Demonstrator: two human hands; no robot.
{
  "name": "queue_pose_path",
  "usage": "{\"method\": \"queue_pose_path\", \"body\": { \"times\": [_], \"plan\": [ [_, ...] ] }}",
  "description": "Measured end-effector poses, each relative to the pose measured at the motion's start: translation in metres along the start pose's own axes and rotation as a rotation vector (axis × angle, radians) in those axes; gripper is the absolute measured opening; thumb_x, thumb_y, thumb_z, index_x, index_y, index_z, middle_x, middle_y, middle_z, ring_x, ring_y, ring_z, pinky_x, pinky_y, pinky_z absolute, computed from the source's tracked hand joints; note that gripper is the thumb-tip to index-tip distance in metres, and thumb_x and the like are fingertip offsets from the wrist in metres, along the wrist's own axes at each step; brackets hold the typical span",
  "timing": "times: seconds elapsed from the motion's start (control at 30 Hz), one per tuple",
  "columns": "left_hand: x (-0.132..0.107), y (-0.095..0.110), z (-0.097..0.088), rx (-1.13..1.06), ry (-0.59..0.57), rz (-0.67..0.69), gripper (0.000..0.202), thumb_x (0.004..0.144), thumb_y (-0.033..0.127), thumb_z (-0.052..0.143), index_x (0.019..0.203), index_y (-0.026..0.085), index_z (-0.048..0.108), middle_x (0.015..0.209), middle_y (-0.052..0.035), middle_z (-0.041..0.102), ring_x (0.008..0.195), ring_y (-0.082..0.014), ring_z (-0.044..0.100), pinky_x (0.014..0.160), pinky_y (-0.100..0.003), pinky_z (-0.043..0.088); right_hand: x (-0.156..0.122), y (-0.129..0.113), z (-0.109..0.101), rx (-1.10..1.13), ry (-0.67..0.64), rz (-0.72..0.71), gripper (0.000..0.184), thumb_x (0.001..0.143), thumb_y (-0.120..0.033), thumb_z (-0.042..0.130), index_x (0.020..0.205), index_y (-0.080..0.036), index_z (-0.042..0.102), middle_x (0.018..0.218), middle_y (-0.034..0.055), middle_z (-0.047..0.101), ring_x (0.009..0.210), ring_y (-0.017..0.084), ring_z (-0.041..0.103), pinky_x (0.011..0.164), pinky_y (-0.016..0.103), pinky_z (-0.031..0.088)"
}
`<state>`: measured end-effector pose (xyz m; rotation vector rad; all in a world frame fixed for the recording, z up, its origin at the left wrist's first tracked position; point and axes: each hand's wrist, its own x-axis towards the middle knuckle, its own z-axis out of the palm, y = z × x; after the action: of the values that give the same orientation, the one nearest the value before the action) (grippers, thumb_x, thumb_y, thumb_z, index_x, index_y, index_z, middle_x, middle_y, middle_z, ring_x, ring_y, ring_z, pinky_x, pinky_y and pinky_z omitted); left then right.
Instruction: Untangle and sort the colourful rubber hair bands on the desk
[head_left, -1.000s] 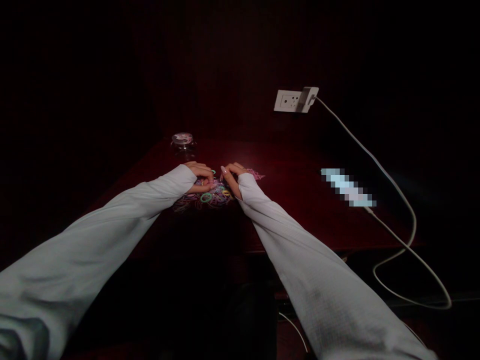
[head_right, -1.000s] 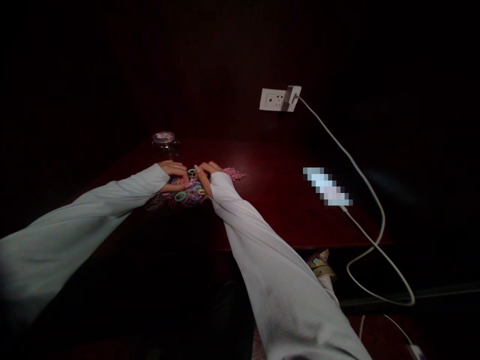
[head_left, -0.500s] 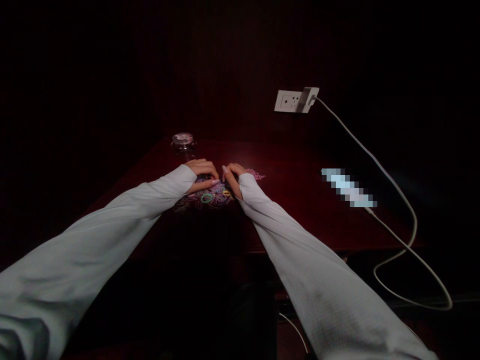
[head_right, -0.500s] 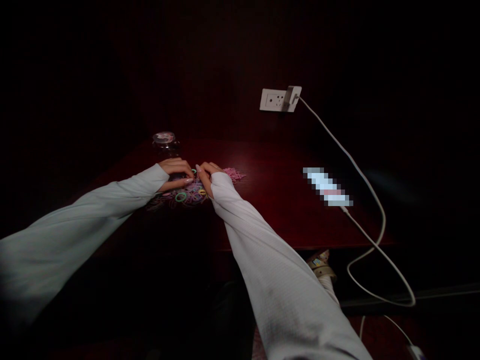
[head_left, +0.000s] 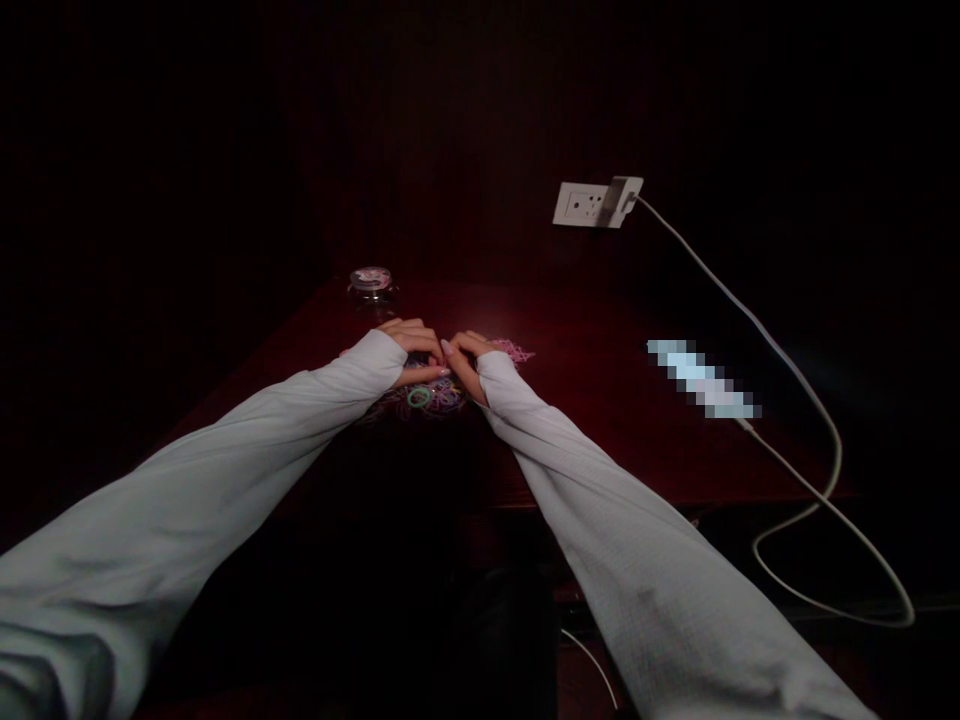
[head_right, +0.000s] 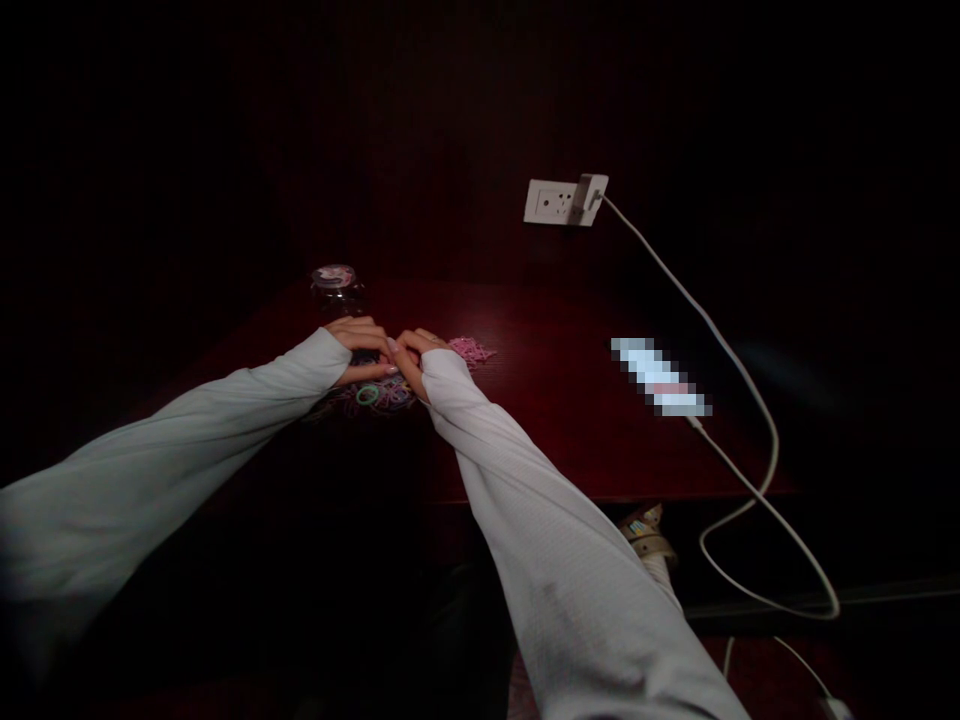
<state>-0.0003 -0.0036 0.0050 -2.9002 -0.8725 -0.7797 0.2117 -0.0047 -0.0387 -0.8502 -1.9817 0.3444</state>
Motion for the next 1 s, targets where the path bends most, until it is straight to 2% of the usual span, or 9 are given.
{"method": "queue_pose_path", "body": {
  "times": [0.17, 0.4, 0.6, 0.67, 0.73, 0.8, 0.87, 1.0],
  "plan": [
    [-0.001, 0.005, -0.001, 0.017, 0.031, -0.009, 0.026, 0.107, 0.042, 0.061, 0.101, 0.023, 0.079, 0.095, -0.0035, 0.08, 0.093, -0.021, 0.066, 0.086, -0.033, 0.04, 0.0, -0.003, -0.003, -0.003, 0.027, 0.014, 0.05, 0.112, -0.056, 0.046, 0.075, -0.024, 0.058, 0.076, -0.0006, 0.052, 0.074, 0.017, 0.049, 0.075, 0.031, 0.044],
    [-0.003, 0.013, -0.004, 0.048, 0.057, -0.013, 0.033, 0.111, 0.037, 0.051, 0.096, 0.022, 0.076, 0.098, -0.0045, 0.079, 0.093, -0.0209, 0.067, 0.085, -0.034, 0.04, 0.0, -0.005, -0.004, -0.033, 0.037, 0.019, 0.05, 0.112, -0.055, 0.048, 0.074, -0.023, 0.056, 0.078, -0.0002, 0.053, 0.075, 0.016, 0.049, 0.076, 0.03, 0.044],
    [-0.006, 0.01, -0.007, 0.137, 0.076, -0.011, 0.038, 0.112, 0.037, 0.045, 0.096, 0.022, 0.076, 0.095, -0.0054, 0.079, 0.091, -0.0222, 0.065, 0.087, -0.037, 0.039, 0.002, -0.009, -0.012, 0.019, 0.06, 0.09, 0.05, 0.109, -0.055, 0.053, 0.071, -0.023, 0.059, 0.076, -0.0004, 0.055, 0.073, 0.015, 0.051, 0.074, 0.029, 0.044],
    [-0.007, 0.005, -0.006, 0.168, 0.123, -0.013, 0.041, 0.112, 0.039, 0.044, 0.093, 0.022, 0.075, 0.091, -0.0051, 0.078, 0.089, -0.0226, 0.065, 0.086, -0.038, 0.039, 0.004, -0.013, -0.017, 0.105, 0.095, 0.155, 0.056, 0.108, -0.058, 0.052, 0.066, -0.023, 0.058, 0.073, -0.0002, 0.057, 0.072, 0.015, 0.054, 0.074, 0.028, 0.045],
    [-0.008, -0.002, -0.004, 0.193, 0.189, -0.033, 0.043, 0.112, 0.04, 0.043, 0.089, 0.022, 0.075, 0.087, -0.0046, 0.077, 0.086, -0.0225, 0.065, 0.084, -0.038, 0.04, 0.006, -0.019, -0.022, 0.213, 0.121, 0.298, 0.067, 0.108, -0.065, 0.045, 0.057, -0.023, 0.053, 0.063, -0.0005, 0.055, 0.064, 0.014, 0.055, 0.069, 0.028, 0.045],
    [-0.009, -0.007, -0.002, 0.208, 0.275, -0.077, 0.044, 0.111, 0.039, 0.042, 0.085, 0.022, 0.074, 0.085, -0.0044, 0.076, 0.084, -0.0225, 0.066, 0.084, -0.039, 0.041, 0.006, -0.026, -0.025, 0.311, 0.086, 0.472, 0.077, 0.106, -0.075, 0.038, 0.049, -0.024, 0.047, 0.05, -0.0011, 0.049, 0.052, 0.013, 0.051, 0.061, 0.028, 0.042],
    [-0.011, -0.009, -0.002, 0.204, 0.367, -0.131, 0.043, 0.111, 0.037, 0.043, 0.082, 0.022, 0.072, 0.085, -0.0044, 0.075, 0.085, -0.0227, 0.066, 0.087, -0.039, 0.042, 0.005, -0.032, -0.026, 0.385, 0.018, 0.575, 0.083, 0.103, -0.083, 0.034, 0.044, -0.025, 0.044, 0.04, -0.0017, 0.042, 0.042, 0.011, 0.044, 0.054, 0.027, 0.039],
    [-0.014, -0.014, -0.006, 0.106, 0.474, -0.213, 0.042, 0.111, 0.033, 0.046, 0.077, 0.022, 0.068, 0.084, -0.0034, 0.074, 0.088, -0.0216, 0.069, 0.09, -0.038, 0.045, -0.003, -0.042, -0.029, 0.452, -0.147, 0.536, 0.087, 0.097, -0.09, 0.037, 0.041, -0.024, 0.049, 0.037, -0.0012, 0.044, 0.038, 0.009, 0.042, 0.05, 0.026, 0.038]
  ]
}}
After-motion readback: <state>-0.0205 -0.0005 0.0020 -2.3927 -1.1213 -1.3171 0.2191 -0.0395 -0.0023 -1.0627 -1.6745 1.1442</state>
